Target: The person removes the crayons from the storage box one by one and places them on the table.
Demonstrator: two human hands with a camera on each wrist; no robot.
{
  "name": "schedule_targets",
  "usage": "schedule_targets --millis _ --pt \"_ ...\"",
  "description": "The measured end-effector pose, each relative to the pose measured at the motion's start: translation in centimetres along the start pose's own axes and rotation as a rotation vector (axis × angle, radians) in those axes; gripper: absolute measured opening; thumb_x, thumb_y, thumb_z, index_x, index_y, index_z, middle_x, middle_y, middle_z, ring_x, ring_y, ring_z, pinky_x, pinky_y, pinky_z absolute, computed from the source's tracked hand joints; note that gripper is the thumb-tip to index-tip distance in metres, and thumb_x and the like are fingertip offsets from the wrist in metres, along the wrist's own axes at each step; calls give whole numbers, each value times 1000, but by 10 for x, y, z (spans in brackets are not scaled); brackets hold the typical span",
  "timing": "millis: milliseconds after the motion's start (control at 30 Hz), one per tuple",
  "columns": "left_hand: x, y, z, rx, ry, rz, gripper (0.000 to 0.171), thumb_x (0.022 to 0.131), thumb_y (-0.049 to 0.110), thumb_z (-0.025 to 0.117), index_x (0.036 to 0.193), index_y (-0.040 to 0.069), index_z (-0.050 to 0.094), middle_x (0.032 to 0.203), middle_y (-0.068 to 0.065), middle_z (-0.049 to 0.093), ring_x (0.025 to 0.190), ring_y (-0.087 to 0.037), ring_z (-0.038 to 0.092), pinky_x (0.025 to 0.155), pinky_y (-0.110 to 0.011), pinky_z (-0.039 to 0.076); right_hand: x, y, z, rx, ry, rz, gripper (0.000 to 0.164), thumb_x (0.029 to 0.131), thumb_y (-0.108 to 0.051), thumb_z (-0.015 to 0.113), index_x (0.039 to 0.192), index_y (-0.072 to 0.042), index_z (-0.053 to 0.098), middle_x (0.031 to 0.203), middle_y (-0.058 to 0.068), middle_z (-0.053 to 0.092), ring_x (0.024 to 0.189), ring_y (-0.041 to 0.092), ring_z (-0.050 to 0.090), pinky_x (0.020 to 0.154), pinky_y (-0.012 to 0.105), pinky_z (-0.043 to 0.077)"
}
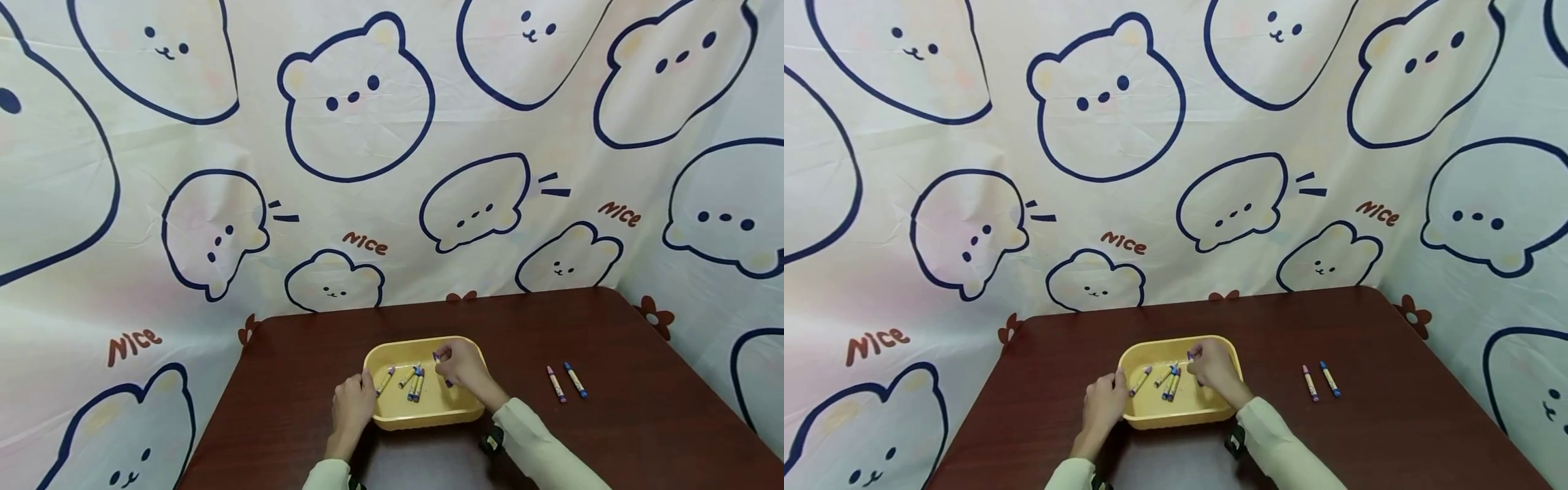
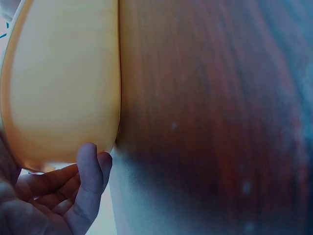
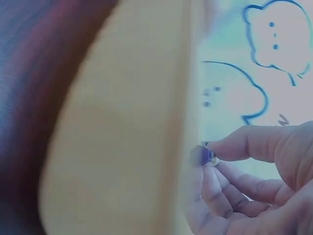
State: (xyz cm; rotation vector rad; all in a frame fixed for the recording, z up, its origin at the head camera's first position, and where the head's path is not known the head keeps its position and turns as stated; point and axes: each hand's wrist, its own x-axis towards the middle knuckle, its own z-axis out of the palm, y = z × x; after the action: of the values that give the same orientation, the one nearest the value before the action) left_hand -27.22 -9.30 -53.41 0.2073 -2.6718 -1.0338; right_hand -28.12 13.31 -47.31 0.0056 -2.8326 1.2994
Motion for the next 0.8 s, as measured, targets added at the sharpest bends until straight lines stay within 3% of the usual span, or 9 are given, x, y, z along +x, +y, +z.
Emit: schedule_targets --millis 233,567,800 --pt "1 1 0 -1 -18 -13 45 105 31 48 65 11 54 76 -14 65 79 -37 67 64 -51 47 1 4 -42 65 43 64 17 84 -2 71 101 -4 72 88 6 68 67 15 63 57 28 52" --pt "3 0 3 0 -41 -20 46 105 34 47 66 11 55 78 -16 66 79 -37 67 64 -51 48 -3 52 -103 205 70 204 22 88 0 67 110 3 66 94 15 70 70 18 68 64 34 60" --pt "3 0 2 5 -48 -22 45 105 34 46 67 10 55 76 -14 64 75 -33 65 63 -50 47 -13 87 -126 147 74 270 27 90 -5 66 115 5 65 99 17 69 75 18 68 65 36 60"
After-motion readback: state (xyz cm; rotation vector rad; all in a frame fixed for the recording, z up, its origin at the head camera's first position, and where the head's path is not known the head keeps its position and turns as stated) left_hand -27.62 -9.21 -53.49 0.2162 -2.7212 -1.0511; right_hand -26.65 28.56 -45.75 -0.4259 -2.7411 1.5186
